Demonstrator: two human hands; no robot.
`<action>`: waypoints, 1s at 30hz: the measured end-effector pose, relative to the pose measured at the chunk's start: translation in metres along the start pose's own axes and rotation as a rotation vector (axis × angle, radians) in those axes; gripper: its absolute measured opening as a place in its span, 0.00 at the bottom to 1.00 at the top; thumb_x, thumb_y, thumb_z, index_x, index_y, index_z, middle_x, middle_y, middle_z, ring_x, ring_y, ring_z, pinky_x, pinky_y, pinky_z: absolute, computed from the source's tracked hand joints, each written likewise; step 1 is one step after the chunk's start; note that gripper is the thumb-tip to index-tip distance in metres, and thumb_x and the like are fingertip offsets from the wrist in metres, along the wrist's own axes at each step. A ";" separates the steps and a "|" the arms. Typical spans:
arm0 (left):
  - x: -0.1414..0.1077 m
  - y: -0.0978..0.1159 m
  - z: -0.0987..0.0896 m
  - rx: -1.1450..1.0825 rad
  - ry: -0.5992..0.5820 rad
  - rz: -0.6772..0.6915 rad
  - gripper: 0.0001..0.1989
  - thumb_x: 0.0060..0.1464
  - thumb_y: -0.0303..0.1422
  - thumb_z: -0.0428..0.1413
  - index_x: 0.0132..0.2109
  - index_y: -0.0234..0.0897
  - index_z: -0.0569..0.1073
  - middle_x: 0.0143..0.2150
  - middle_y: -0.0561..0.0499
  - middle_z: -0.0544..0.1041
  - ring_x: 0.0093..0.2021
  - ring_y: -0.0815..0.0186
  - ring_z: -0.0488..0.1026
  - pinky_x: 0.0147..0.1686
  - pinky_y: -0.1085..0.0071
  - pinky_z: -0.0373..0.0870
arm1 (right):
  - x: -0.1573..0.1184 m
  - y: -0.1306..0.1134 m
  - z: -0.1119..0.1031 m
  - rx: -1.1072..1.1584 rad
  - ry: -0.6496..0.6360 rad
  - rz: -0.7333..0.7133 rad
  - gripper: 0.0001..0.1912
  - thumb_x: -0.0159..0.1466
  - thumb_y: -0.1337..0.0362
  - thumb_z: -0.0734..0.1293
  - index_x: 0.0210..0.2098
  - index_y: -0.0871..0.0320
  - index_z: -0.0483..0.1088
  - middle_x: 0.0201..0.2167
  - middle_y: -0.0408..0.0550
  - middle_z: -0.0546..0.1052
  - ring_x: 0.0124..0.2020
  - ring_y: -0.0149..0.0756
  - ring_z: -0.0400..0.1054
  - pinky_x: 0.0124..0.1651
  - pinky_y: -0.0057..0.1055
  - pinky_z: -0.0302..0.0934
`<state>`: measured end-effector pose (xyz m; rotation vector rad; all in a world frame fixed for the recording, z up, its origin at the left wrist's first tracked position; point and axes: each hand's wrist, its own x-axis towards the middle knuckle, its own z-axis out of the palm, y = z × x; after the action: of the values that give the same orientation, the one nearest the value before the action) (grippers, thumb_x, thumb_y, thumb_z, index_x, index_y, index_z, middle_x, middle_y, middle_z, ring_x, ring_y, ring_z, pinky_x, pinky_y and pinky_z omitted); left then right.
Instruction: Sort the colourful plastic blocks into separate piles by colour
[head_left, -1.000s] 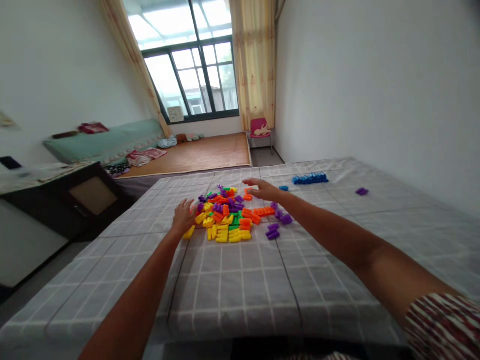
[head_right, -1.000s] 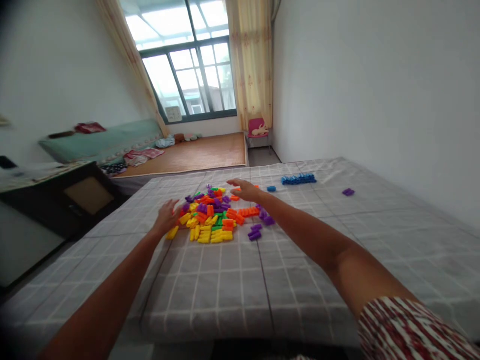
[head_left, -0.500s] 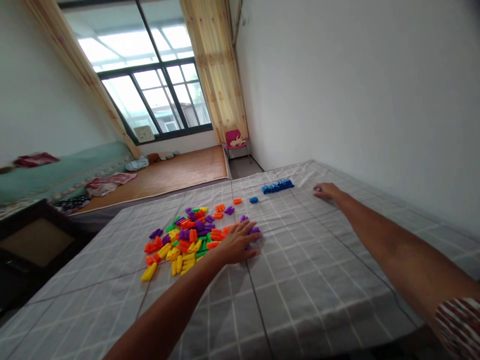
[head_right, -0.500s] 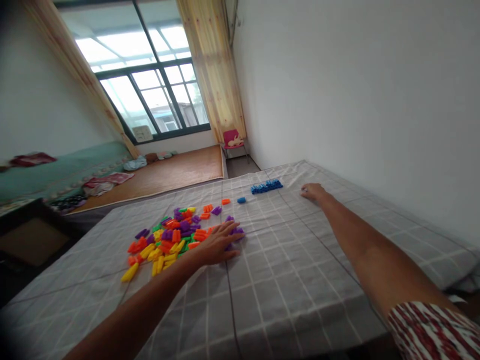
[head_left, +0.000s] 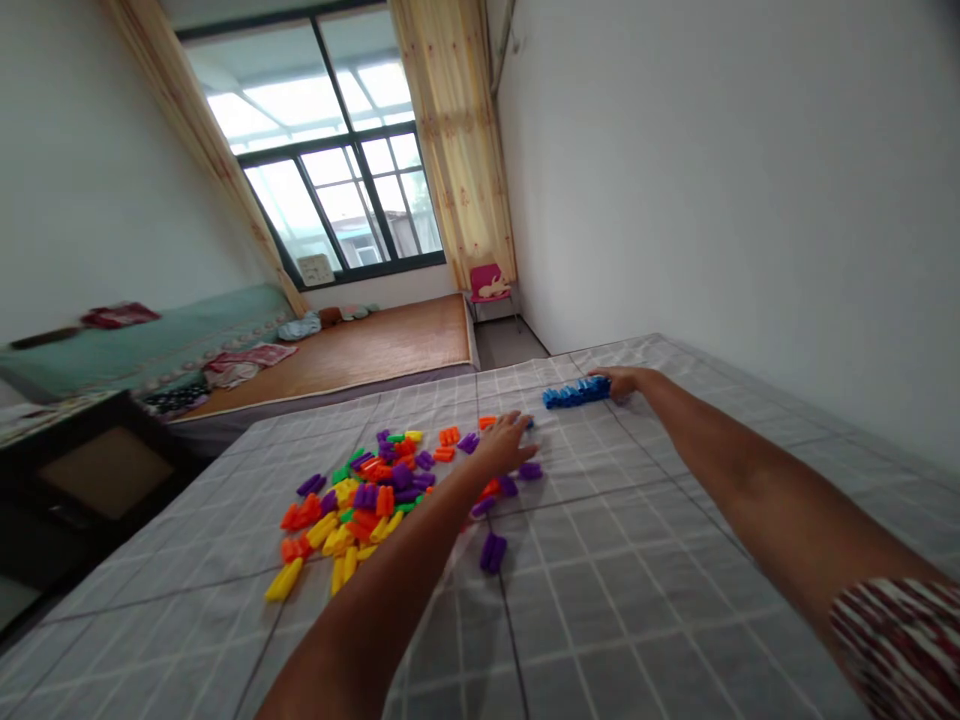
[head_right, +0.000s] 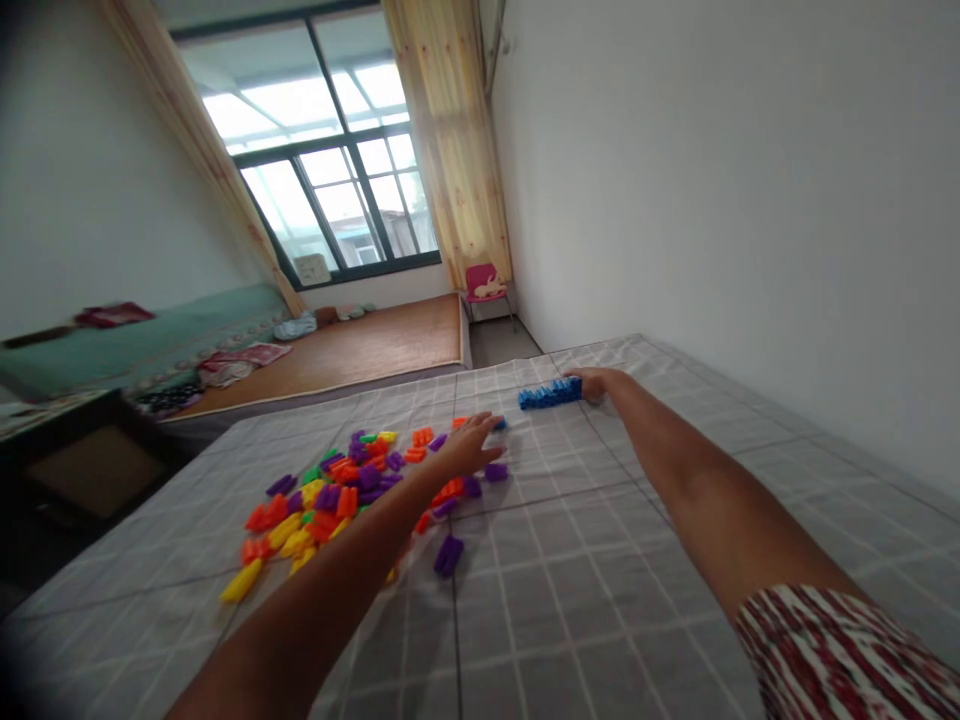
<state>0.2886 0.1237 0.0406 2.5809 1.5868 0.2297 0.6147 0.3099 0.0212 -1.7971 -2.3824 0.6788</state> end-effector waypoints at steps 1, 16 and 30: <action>0.013 -0.002 0.004 -0.030 0.013 -0.016 0.33 0.57 0.42 0.53 0.67 0.39 0.55 0.68 0.40 0.58 0.67 0.54 0.57 0.63 0.57 0.57 | 0.002 -0.004 0.001 0.011 -0.049 -0.010 0.46 0.42 0.78 0.69 0.61 0.55 0.65 0.43 0.53 0.77 0.32 0.39 0.73 0.33 0.31 0.67; 0.024 -0.043 0.007 -0.020 -0.007 0.001 0.29 0.50 0.32 0.56 0.61 0.38 0.66 0.56 0.41 0.70 0.53 0.55 0.71 0.54 0.64 0.68 | -0.008 -0.142 0.079 0.118 -0.002 -0.526 0.38 0.43 0.64 0.76 0.55 0.55 0.70 0.44 0.47 0.78 0.44 0.43 0.71 0.48 0.33 0.64; -0.204 -0.149 -0.057 0.067 0.184 -0.366 0.20 0.56 0.33 0.50 0.55 0.45 0.73 0.55 0.47 0.74 0.56 0.56 0.68 0.58 0.59 0.63 | -0.057 -0.377 0.167 0.374 -0.006 -0.792 0.33 0.52 0.68 0.73 0.57 0.56 0.67 0.50 0.50 0.75 0.48 0.44 0.70 0.52 0.41 0.64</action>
<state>0.0570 0.0097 0.0568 2.3106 2.1265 0.3948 0.2408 0.1263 0.0301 -0.6213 -2.4519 0.9035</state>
